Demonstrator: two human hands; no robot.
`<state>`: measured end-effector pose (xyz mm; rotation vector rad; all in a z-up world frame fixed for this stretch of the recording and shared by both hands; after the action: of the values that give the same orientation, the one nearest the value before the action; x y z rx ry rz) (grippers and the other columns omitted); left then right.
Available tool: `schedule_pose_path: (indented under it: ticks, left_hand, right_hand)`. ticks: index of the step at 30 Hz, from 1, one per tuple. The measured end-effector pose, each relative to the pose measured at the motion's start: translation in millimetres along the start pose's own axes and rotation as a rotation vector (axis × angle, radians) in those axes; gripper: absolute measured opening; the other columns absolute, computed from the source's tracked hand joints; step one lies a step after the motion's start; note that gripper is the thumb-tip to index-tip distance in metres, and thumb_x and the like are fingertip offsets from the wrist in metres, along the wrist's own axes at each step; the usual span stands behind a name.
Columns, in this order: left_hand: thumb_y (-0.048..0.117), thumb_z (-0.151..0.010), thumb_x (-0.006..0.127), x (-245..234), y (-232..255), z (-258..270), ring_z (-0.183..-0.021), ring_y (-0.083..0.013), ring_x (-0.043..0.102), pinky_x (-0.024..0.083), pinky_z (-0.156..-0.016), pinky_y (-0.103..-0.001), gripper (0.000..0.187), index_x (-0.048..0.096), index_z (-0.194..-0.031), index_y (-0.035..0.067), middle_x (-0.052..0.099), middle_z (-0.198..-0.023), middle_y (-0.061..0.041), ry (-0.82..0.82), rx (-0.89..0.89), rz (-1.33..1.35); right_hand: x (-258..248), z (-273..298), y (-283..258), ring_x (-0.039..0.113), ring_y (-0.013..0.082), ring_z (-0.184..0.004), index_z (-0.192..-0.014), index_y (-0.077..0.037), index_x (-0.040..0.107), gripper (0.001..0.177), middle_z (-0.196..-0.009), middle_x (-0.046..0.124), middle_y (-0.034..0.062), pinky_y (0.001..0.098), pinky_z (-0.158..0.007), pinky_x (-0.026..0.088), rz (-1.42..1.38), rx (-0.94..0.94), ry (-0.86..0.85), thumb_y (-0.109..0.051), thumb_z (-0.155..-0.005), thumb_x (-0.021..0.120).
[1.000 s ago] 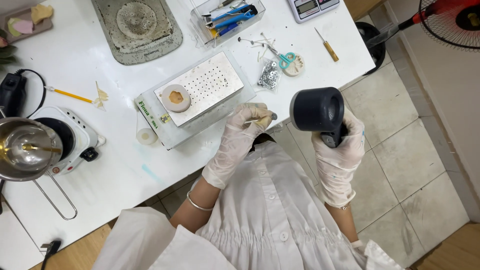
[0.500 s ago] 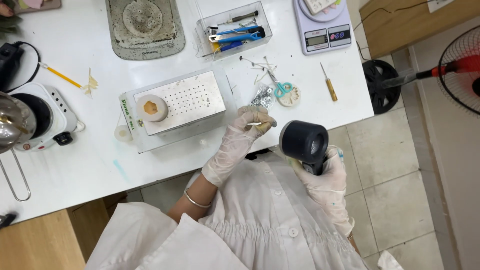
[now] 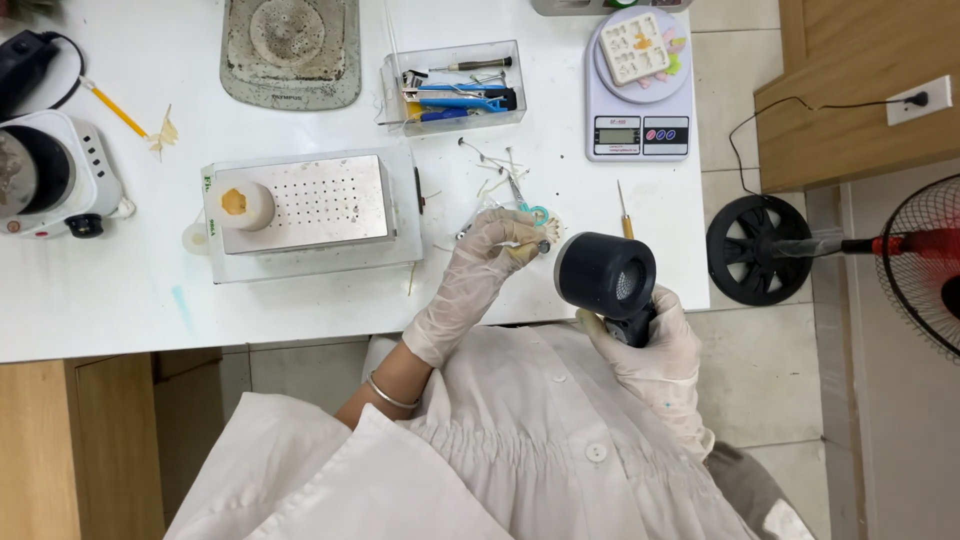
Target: Cleaning a metal wick base with a heat gun and then attaching a wick with melted wax.
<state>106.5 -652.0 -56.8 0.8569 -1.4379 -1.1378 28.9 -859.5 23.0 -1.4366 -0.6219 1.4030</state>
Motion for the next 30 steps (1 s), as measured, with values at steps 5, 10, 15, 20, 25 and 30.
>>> schedule_pose_path:
  ticks: [5,10,15,20,25,30]
  left_hand:
    - [0.009,-0.097,0.07,11.4,10.5,-6.5,-0.111,-0.0154,0.063,0.058,-0.097,-0.029,0.012,0.071,-0.109,0.006,0.057,-0.126,-0.006,0.032,0.026,0.001]
    - [0.01,-0.099,0.068,10.0,14.4,-0.8,-0.11,-0.0143,0.062,0.056,-0.094,-0.027,0.011,0.07,-0.11,0.007,0.06,-0.124,-0.005,0.07,0.034,-0.14]
    - [0.011,-0.099,0.069,8.3,6.5,5.0,-0.109,-0.0149,0.061,0.054,-0.095,-0.027,0.013,0.072,-0.11,0.006,0.061,-0.121,-0.006,0.111,-0.033,-0.221]
    - [0.014,-0.097,0.068,7.8,9.1,5.2,-0.111,-0.0148,0.061,0.054,-0.095,-0.028,0.015,0.072,-0.11,0.007,0.06,-0.124,-0.005,0.14,-0.11,-0.217]
    - [0.015,-0.096,0.07,3.4,2.9,7.4,-0.115,-0.016,0.059,0.054,-0.096,-0.03,0.017,0.073,-0.11,0.006,0.06,-0.125,-0.006,0.172,-0.105,-0.31]
    - [0.015,-0.096,0.072,2.9,-13.6,8.8,-0.111,-0.0178,0.061,0.056,-0.094,-0.03,0.017,0.073,-0.109,0.006,0.058,-0.122,-0.007,0.187,-0.102,-0.234]
  right_hand:
    - [-7.2,-12.0,-7.5,0.063,0.0032,-0.085,-0.117,-0.002,0.064,0.052,-0.098,0.072,-0.0003,0.0197,-0.079,0.053,0.055,-0.073,-0.025,-0.016,-0.074,0.091]
    - [-5.7,-16.3,4.1,0.063,0.0033,-0.086,-0.117,-0.001,0.065,0.051,-0.099,0.072,0.0001,0.0194,-0.079,0.053,0.01,-0.031,-0.03,-0.015,-0.075,0.09]
    - [-0.3,-22.0,25.1,0.059,0.0027,-0.079,-0.118,-0.001,0.063,0.051,-0.093,0.069,-0.0006,0.0185,-0.073,0.051,-0.008,-0.041,-0.033,-0.013,-0.076,0.09]
    - [4.9,-25.7,35.2,0.057,0.0012,-0.075,-0.118,-0.001,0.062,0.051,-0.089,0.067,-0.0024,0.0176,-0.07,0.05,-0.029,0.054,-0.054,-0.013,-0.076,0.089]
    - [7.5,-25.9,47.3,0.056,0.0011,-0.076,-0.118,0.0,0.061,0.052,-0.091,0.067,-0.0036,0.0172,-0.069,0.05,-0.092,0.091,-0.094,-0.012,-0.076,0.089]
    - [9.3,-23.5,54.6,0.056,0.0021,-0.075,-0.121,-0.001,0.061,0.055,-0.089,0.065,-0.0032,0.019,-0.066,0.049,-0.139,0.178,-0.119,-0.01,-0.074,0.088]
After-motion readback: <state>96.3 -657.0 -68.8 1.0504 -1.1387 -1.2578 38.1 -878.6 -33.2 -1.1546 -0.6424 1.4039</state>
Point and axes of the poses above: each hand's wrist, its own z-axis away from the middle knuckle, its own x-axis out of the palm, y = z × x, the point moved 10 cm from there along -z, towards the middle knuckle
